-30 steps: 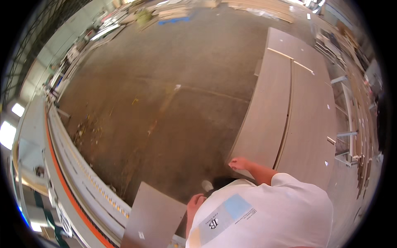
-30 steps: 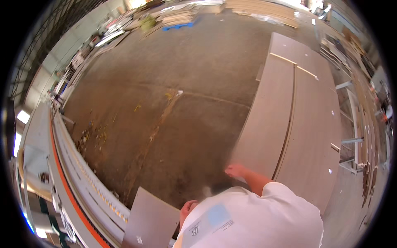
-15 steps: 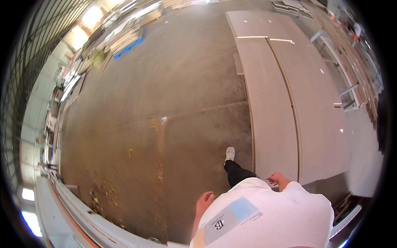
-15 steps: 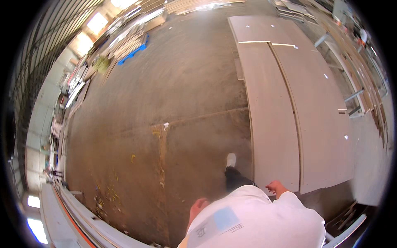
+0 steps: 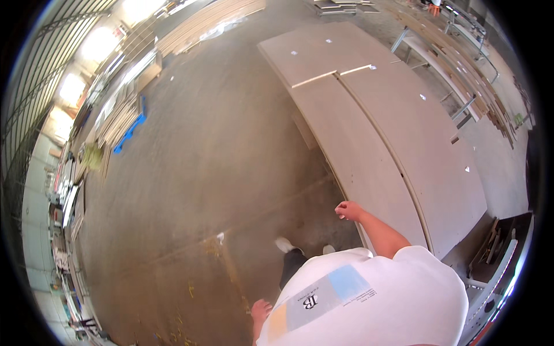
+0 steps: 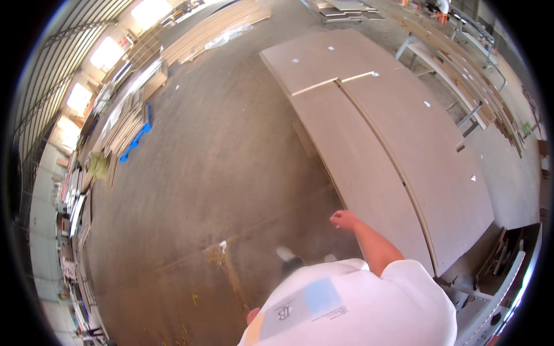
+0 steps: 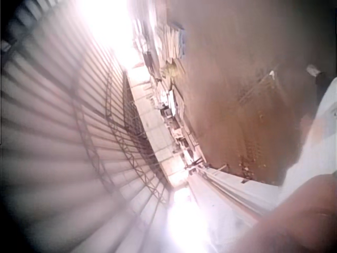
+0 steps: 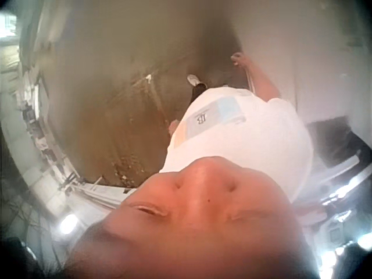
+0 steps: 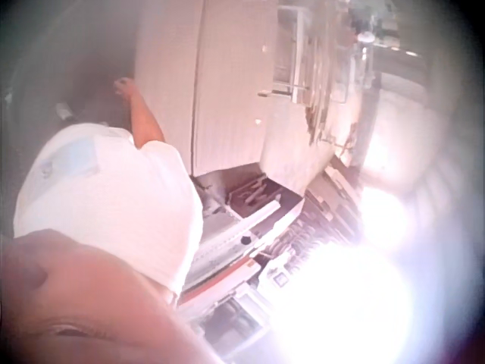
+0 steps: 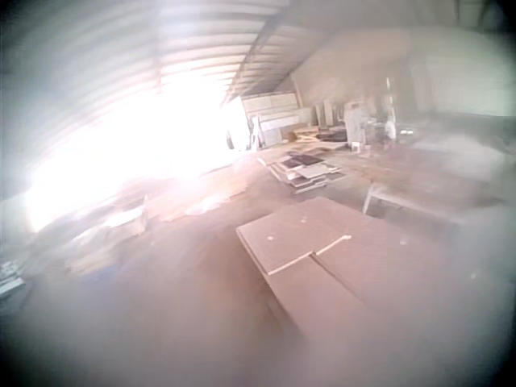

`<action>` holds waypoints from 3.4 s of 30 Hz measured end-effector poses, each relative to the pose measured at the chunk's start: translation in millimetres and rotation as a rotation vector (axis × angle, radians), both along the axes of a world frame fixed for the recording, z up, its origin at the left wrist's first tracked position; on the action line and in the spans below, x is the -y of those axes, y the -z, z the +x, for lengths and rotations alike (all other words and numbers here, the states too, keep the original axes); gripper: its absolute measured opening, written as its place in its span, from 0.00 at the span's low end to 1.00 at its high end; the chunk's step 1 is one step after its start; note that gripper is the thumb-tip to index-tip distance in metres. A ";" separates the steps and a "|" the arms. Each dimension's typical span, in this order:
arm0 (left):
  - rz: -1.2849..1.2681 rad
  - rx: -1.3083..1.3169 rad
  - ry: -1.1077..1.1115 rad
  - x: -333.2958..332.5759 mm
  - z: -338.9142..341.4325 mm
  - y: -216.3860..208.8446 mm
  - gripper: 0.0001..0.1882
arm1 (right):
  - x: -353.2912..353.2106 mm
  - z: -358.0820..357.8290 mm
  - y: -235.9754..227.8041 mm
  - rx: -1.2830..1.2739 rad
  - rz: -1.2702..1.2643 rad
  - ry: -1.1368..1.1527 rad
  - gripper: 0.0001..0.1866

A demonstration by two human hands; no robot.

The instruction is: The person repeatedly picks up large rectangular wood panels from a stack, places them on a machine table, and uses a handheld tool to apply a strip along the edge. The person then removes the panel and stacks it with others, repeating the process for multiple panels.

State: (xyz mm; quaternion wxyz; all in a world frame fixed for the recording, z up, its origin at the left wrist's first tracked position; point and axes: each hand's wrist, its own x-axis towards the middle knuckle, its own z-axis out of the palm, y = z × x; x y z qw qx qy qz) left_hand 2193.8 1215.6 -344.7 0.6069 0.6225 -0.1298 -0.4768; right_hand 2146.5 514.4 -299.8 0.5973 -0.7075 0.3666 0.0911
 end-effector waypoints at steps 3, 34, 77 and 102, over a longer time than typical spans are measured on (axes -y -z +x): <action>-0.430 -0.816 -0.292 20.6 113.4 14.7 0.18 | 19.8 57.1 6.0 -0.044 0.025 0.044 0.14; 0.473 0.839 0.935 821.7 960.2 -41.2 0.21 | 389.9 562.2 3.7 -0.103 0.180 0.801 0.14; 0.431 1.460 1.209 1719.8 1286.7 114.2 0.44 | 594.8 792.0 44.3 -1.002 0.180 1.311 0.35; -0.007 0.234 2.053 1369.8 703.5 65.7 0.26 | 467.6 595.2 116.8 -1.055 -0.058 1.626 0.44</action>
